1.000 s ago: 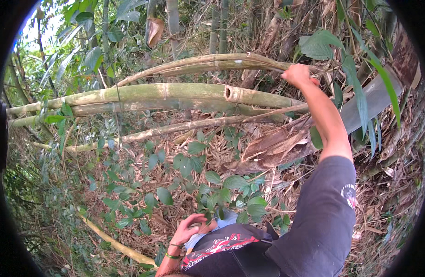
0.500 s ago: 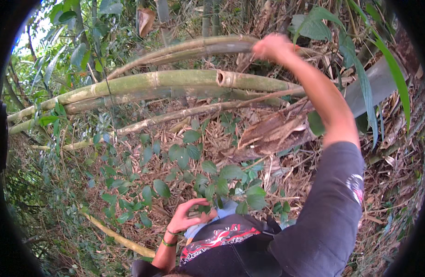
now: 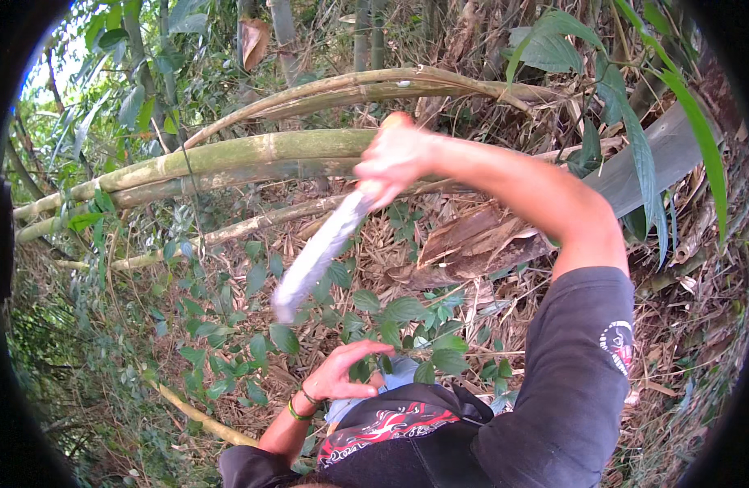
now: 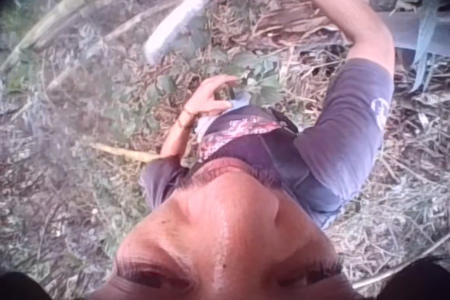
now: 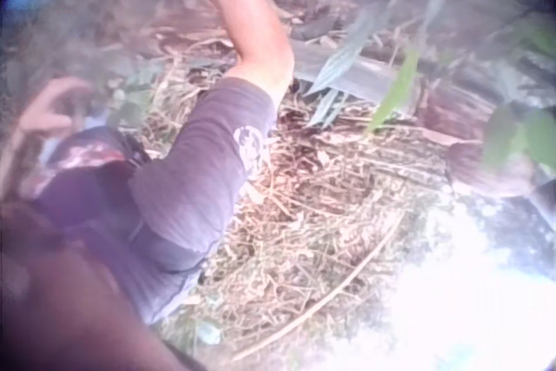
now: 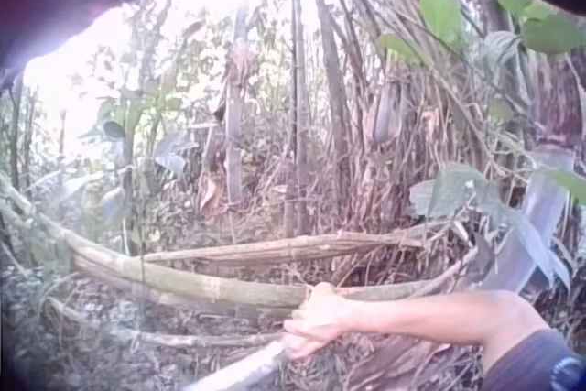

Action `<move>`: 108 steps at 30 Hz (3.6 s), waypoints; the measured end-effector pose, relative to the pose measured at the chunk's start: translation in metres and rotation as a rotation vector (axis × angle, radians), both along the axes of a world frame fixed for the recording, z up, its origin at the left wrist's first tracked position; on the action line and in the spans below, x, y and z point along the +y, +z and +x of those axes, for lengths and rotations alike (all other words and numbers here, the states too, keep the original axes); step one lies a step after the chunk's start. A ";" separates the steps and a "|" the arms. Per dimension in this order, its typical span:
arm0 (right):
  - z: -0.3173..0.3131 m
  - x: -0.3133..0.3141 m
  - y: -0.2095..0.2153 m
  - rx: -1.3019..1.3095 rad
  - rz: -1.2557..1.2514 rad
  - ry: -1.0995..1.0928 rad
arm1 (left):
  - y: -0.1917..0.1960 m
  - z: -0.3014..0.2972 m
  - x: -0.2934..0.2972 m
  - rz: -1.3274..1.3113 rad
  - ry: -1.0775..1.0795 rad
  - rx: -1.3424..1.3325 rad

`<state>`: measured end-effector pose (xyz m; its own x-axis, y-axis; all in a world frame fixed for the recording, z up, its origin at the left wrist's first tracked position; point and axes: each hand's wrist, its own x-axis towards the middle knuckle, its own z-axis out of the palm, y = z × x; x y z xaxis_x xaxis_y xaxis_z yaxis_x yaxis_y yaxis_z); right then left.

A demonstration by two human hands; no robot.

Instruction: The person uses a machete to chop a fallen bamboo stalk into shorter sections in a forest. They repeatedly strike the bamboo with the machete, repositioning the stalk as needed, and clear away cut pieces.

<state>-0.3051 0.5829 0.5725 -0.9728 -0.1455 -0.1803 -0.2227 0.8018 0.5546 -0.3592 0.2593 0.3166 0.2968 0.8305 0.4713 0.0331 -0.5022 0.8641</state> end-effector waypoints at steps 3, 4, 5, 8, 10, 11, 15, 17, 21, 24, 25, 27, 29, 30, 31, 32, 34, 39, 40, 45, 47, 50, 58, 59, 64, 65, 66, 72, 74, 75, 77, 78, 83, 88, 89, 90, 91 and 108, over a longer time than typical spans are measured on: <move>0.074 0.112 0.088 0.218 0.134 -0.721 | -0.018 0.006 -0.034 -0.175 -0.029 -0.271; 0.101 0.123 0.108 0.206 0.301 -0.832 | -0.032 0.018 -0.049 -0.291 -0.046 -0.419; 0.102 0.127 0.127 0.227 0.467 -0.913 | -0.042 0.016 -0.059 -0.389 -0.032 -0.542; 0.081 0.120 0.071 0.270 0.273 -0.875 | -0.044 0.024 -0.073 -0.405 -0.010 -0.571; 0.033 0.076 0.043 0.272 0.105 -0.749 | -0.026 0.018 -0.053 -0.312 0.029 -0.444; 0.015 0.041 0.025 0.292 0.070 -0.638 | -0.021 0.014 -0.047 -0.247 0.022 -0.373; 0.001 0.018 0.009 0.049 0.002 0.160 | -0.010 0.008 -0.036 -0.129 -0.014 -0.239; 0.049 0.083 0.060 0.087 0.100 -0.080 | -0.019 0.002 -0.056 -0.247 0.026 -0.371; 0.077 0.115 0.114 0.357 0.428 -0.744 | -0.078 0.011 -0.089 -0.335 0.141 -0.575; 0.083 0.083 0.084 0.317 0.282 -0.739 | -0.044 0.011 -0.080 -0.306 0.082 -0.606; 0.083 0.060 0.075 0.275 0.223 -0.732 | -0.030 0.010 -0.073 -0.324 0.043 -0.572; 0.061 0.001 0.049 0.158 0.237 -0.731 | -0.011 0.005 -0.054 -0.218 0.035 -0.369; 0.064 -0.006 0.019 0.093 0.130 -0.318 | -0.003 0.014 -0.031 -0.084 -0.050 -0.311; 0.061 0.008 0.004 0.041 0.076 -0.090 | -0.001 0.018 -0.021 -0.016 -0.093 -0.280; 0.059 0.019 -0.006 -0.013 0.017 0.139 | 0.004 0.024 -0.016 -0.016 -0.117 -0.250; 0.053 0.028 0.010 -0.067 0.014 -0.024 | 0.010 0.022 -0.017 -0.019 -0.120 -0.210; 0.071 0.072 0.069 -0.028 0.100 -0.500 | 0.009 0.017 -0.031 -0.107 -0.154 -0.219; 0.090 0.096 0.124 0.312 0.414 -0.731 | -0.025 0.021 -0.072 -0.363 -0.056 -0.600; 0.091 0.084 0.118 0.311 0.368 -0.746 | -0.029 0.021 -0.074 -0.359 -0.061 -0.583; 0.031 -0.039 0.047 0.129 0.101 -0.720 | 0.006 0.019 -0.043 -0.190 -0.034 -0.337; 0.021 -0.049 0.007 0.031 0.019 -0.338 | 0.025 0.024 -0.023 0.011 -0.089 -0.245; 0.028 0.000 0.015 -0.110 -0.011 -0.080 | 0.053 0.017 -0.028 0.172 -0.131 -0.111; 0.093 0.083 0.085 0.594 0.248 -1.031 | 0.066 -0.021 -0.094 0.181 -0.014 -0.293; 0.094 0.087 0.060 0.592 0.208 -1.036 | 0.079 -0.025 -0.086 0.228 -0.032 -0.290; 0.097 0.035 -0.068 0.956 -0.158 -0.936 | 0.128 -0.034 -0.042 0.430 -0.016 -0.156; 0.104 0.057 -0.096 0.949 -1.067 -1.399 | 0.132 -0.036 -0.033 0.450 0.001 -0.136; 0.107 0.061 -0.142 1.084 -1.566 -1.362 | 0.134 -0.040 -0.022 0.453 0.054 -0.138; 0.054 -0.010 -0.222 1.455 -2.155 -1.110 | 0.117 -0.093 0.027 0.255 0.476 0.040; 0.070 -0.014 -0.241 1.528 -2.022 -1.152 | 0.108 -0.111 0.048 0.170 0.628 0.141; 0.068 -0.022 -0.241 1.518 -1.993 -1.181 | 0.101 -0.124 0.058 0.172 0.686 0.208; 0.079 -0.024 -0.248 1.522 -1.823 -1.183 | 0.084 -0.143 0.084 0.140 0.783 0.262; 0.087 -0.021 -0.251 1.507 -1.768 -1.168 | 0.076 -0.150 0.102 0.148 0.822 0.308; 0.098 0.000 -0.234 1.660 -1.633 -1.003 | 0.068 -0.185 0.204 0.237 0.986 0.452; 0.071 0.048 -0.225 1.968 -1.535 -0.860 | 0.086 -0.219 0.315 0.356 1.140 0.575; 0.066 0.060 -0.223 1.995 -1.447 -0.879 | 0.093 -0.223 0.338 0.399 1.169 0.602; 0.064 0.072 -0.229 2.026 -1.386 -0.863 | 0.100 -0.226 0.359 0.441 1.200 0.628; 0.068 0.084 -0.232 2.035 -1.299 -0.902 | 0.107 -0.226 0.382 0.488 1.229 0.650; 0.040 0.141 -0.198 2.182 -1.660 -0.699 | 0.122 -0.299 0.523 0.446 1.425 1.097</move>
